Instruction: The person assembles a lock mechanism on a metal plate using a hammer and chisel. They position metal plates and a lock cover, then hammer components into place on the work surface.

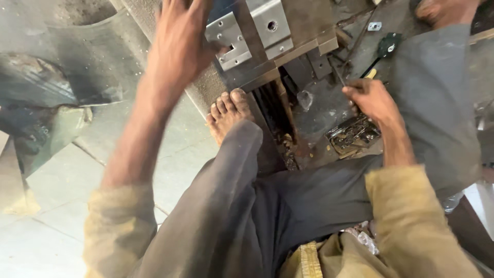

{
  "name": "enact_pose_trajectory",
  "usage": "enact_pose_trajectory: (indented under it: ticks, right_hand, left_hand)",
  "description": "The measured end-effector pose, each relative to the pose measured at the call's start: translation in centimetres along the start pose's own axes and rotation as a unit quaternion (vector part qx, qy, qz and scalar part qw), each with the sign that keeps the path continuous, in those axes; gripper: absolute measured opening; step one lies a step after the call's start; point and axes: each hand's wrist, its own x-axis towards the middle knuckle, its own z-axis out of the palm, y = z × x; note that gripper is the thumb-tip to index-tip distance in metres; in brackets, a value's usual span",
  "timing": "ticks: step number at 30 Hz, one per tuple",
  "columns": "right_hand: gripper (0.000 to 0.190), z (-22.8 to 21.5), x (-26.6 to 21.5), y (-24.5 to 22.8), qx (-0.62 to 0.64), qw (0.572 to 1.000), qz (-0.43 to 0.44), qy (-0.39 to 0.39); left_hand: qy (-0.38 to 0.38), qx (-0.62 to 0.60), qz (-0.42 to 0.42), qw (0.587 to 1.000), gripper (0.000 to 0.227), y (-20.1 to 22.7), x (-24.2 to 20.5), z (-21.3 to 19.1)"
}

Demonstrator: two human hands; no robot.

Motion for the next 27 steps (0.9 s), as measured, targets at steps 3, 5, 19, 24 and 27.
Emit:
enact_pose_trajectory:
  ticks: [3,5,19,24,27]
  right_hand:
    - [0.042,1.3,-4.6,-3.3,0.029,0.996,-0.085,-0.022]
    - [0.047,3.3,-5.3,-3.9,0.018,0.977,-0.187,-0.105]
    - [0.080,18.6,12.6,10.5,-0.231,0.931,-0.273,0.080]
    - [0.047,9.1,6.2,4.3,-0.298,0.945,-0.138,0.009]
    - [0.043,4.1,-0.4,0.8,-0.324,0.931,-0.168,-0.029]
  left_hand:
    - [-0.236,-0.376,-0.344,0.827,0.067,4.3,-2.6,1.0]
    - [-0.249,-0.515,-0.158,0.805,0.074,7.3,-4.2,2.0]
    - [0.064,-0.224,-0.095,0.968,0.015,-1.4,-0.9,2.3]
    - [0.007,-0.221,-0.094,0.971,0.017,-1.8,-0.6,2.2]
    - [0.012,-0.200,-0.058,0.978,0.017,-1.8,-0.6,2.3]
